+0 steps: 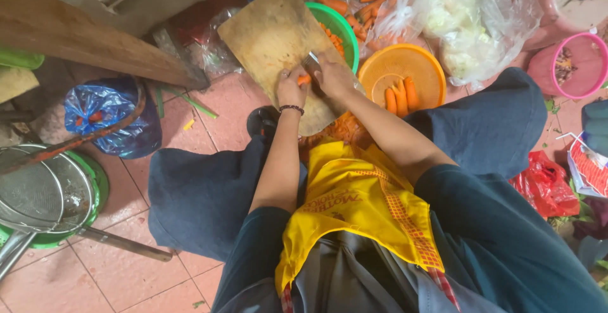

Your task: Slicing carrots into small pieces using a wavy vegetable cutter on a wooden cutting board while sitting on the floor.

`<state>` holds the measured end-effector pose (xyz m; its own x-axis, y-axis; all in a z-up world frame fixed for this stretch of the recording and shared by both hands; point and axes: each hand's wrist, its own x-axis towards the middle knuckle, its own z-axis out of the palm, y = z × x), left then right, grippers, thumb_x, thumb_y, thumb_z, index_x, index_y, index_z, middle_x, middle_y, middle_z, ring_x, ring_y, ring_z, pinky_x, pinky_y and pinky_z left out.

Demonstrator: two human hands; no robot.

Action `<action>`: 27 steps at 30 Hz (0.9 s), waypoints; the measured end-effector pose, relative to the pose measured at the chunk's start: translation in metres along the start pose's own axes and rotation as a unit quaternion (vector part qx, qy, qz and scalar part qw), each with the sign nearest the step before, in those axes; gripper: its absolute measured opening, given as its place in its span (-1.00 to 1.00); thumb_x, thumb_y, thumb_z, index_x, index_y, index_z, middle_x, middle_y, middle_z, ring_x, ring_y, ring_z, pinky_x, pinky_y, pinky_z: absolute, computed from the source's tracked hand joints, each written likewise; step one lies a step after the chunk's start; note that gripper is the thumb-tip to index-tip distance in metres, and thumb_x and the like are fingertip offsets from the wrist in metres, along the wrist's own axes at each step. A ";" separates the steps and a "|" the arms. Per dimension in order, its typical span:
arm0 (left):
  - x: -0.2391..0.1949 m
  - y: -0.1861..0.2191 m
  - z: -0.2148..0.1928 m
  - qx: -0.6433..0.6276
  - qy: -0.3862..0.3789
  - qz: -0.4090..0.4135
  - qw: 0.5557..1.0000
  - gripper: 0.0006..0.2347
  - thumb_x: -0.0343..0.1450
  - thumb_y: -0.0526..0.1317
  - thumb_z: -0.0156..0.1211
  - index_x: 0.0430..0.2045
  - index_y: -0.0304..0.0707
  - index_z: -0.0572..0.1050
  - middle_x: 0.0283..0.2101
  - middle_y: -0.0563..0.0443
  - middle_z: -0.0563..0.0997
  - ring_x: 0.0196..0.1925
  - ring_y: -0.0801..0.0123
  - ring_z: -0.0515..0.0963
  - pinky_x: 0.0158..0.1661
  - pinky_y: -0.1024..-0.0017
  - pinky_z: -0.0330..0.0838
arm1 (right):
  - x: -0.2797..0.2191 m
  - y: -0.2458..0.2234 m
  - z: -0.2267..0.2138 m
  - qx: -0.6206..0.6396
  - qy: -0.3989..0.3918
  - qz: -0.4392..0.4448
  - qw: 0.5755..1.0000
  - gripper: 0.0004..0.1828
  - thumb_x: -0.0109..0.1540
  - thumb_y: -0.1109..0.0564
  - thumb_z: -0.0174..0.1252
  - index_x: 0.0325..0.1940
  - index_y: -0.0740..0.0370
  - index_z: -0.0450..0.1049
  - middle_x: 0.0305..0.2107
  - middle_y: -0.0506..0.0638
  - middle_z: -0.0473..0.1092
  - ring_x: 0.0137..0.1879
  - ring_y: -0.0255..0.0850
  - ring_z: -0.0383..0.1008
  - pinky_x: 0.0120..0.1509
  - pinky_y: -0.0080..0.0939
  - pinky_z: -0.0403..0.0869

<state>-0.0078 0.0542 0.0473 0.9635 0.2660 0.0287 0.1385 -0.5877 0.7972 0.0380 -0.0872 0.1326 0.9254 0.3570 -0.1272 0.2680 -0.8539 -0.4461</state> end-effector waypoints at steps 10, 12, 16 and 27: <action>0.005 -0.015 0.005 -0.010 0.021 0.050 0.998 -0.81 0.25 -0.49 0.27 -0.34 -0.25 0.54 -0.21 -0.21 0.55 -0.16 -0.12 0.60 -0.15 0.13 0.52 | -0.002 -0.001 0.036 -0.061 -0.025 0.007 0.998 -0.71 0.30 0.23 0.03 0.10 0.28 0.27 -0.31 0.31 0.53 -0.18 0.26 0.57 -0.11 0.26 0.49; 0.004 -0.023 0.012 -0.041 0.040 0.048 0.997 -0.80 0.19 -0.49 0.28 -0.38 -0.25 0.55 -0.18 -0.26 0.54 -0.19 -0.11 0.61 -0.17 0.14 0.53 | 0.004 0.010 0.033 -0.017 0.017 -0.023 0.999 -0.57 0.22 0.11 0.08 0.10 0.36 0.23 -0.41 0.35 0.51 -0.27 0.33 0.53 -0.21 0.30 0.46; 0.010 -0.019 0.008 -0.032 0.040 0.023 0.998 -0.79 0.17 -0.48 0.30 -0.40 -0.26 0.54 -0.18 -0.27 0.54 -0.21 -0.10 0.61 -0.18 0.13 0.52 | 0.007 0.004 0.036 -0.038 -0.013 -0.034 0.999 -0.72 0.26 0.08 0.08 -0.02 0.25 0.28 -0.37 0.31 0.53 -0.21 0.27 0.56 -0.15 0.27 0.48; 0.006 -0.033 0.015 -0.044 0.084 -0.008 0.995 -0.83 0.19 -0.55 0.20 -0.49 -0.28 0.55 -0.36 -0.17 0.49 -0.37 0.07 0.58 -0.28 0.21 0.50 | 0.005 -0.029 0.005 -0.004 -0.009 -0.019 1.000 -0.68 0.28 0.10 0.08 0.06 0.25 0.27 -0.42 0.29 0.53 -0.27 0.28 0.55 -0.23 0.28 0.46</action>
<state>-0.0030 0.0633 0.0124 0.9087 0.4026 0.1107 0.1249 -0.5152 0.8479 0.0329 -0.0587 0.1403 0.9096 0.3955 -0.1273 0.3045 -0.8430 -0.4435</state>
